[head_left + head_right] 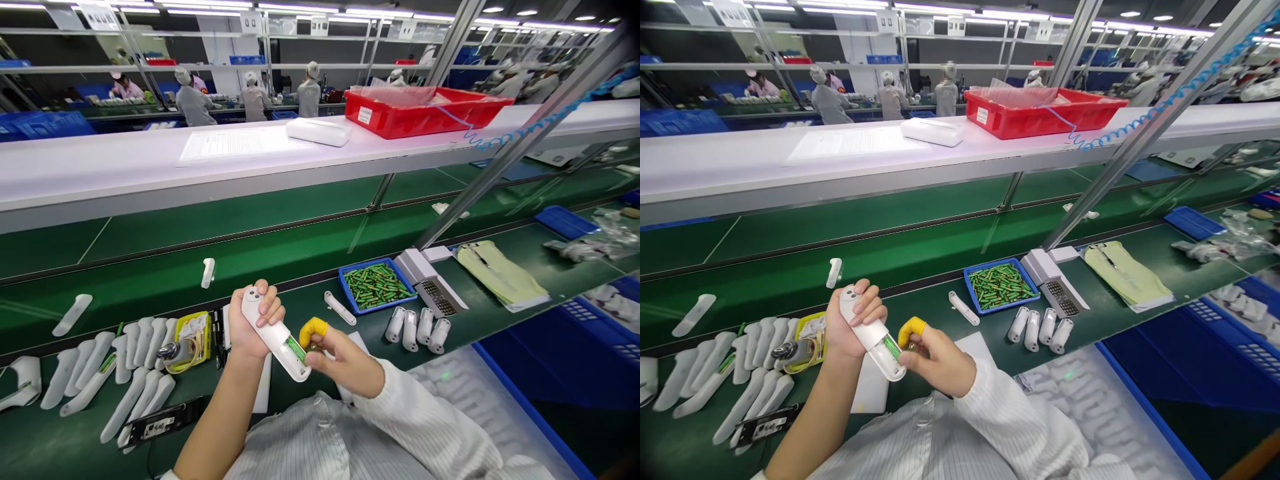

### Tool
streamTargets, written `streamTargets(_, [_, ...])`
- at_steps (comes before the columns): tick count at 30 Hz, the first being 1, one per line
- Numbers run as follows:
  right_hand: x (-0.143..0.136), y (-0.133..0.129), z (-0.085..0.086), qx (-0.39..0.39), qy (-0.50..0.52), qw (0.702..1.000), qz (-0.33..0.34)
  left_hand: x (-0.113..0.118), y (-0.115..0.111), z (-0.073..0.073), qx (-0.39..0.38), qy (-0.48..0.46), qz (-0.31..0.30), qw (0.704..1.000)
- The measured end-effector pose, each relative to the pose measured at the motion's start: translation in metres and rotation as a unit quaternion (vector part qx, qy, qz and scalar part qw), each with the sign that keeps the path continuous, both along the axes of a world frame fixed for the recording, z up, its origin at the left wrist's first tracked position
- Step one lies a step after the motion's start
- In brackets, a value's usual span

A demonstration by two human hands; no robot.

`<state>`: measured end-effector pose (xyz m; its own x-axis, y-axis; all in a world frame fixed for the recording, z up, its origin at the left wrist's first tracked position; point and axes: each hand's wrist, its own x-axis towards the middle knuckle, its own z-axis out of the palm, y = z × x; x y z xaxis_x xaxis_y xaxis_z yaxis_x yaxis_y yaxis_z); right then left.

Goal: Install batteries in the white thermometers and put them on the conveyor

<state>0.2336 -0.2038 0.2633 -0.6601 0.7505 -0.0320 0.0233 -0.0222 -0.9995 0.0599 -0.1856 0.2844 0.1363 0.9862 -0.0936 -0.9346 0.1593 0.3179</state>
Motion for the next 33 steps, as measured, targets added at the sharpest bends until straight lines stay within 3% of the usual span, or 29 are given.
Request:
streamTargets(4, [0.01,0.002,0.009,-0.056,0.057,0.99,-0.114,-0.001,0.002,-0.003,-0.044,-0.025,0.036,0.998])
streamTargets(7, [0.007,0.0,0.014,-0.043,0.058,0.979,-0.191,0.004,0.002,-0.004,-0.055,-0.011,0.052,0.997])
streamTargets(10, [-0.005,-0.005,0.017,0.056,-0.001,0.975,-0.215,0.012,0.0,-0.001,-0.061,0.011,0.054,0.997])
streamTargets(13, [-0.013,-0.012,0.015,0.188,-0.097,0.961,-0.178,0.018,-0.001,0.003,-0.093,0.034,0.059,0.993])
streamTargets(16, [-0.014,-0.02,0.005,0.316,-0.12,0.928,-0.156,0.019,0.002,0.004,-0.145,0.03,0.106,0.983])
streamTargets(19, [-0.012,-0.024,-0.011,0.371,-0.099,0.906,-0.18,0.02,0.007,0.003,-0.182,0.018,0.147,0.972])
streamTargets(21, [-0.01,-0.02,-0.02,0.343,-0.078,0.909,-0.223,0.024,0.008,0.002,-0.177,0.03,0.16,0.971])
streamTargets(23, [-0.008,-0.014,-0.025,0.238,-0.042,0.935,-0.259,0.03,0.006,-0.001,-0.122,0.082,0.146,0.978])
streamTargets(25, [-0.006,-0.006,-0.026,0.088,0.023,0.963,-0.255,0.035,0.001,-0.004,-0.04,0.176,0.089,0.979])
streamTargets(27, [-0.005,-0.001,-0.024,-0.023,0.1,0.97,-0.222,0.039,-0.004,-0.008,0.014,0.275,0.02,0.961])
streamTargets(30, [-0.004,0.003,-0.022,-0.077,0.156,0.967,-0.189,0.04,-0.008,-0.014,0.036,0.364,-0.015,0.931])
streamTargets(33, [-0.002,0.006,-0.024,-0.111,0.183,0.962,-0.172,0.037,-0.005,-0.02,0.034,0.382,-0.019,0.923])
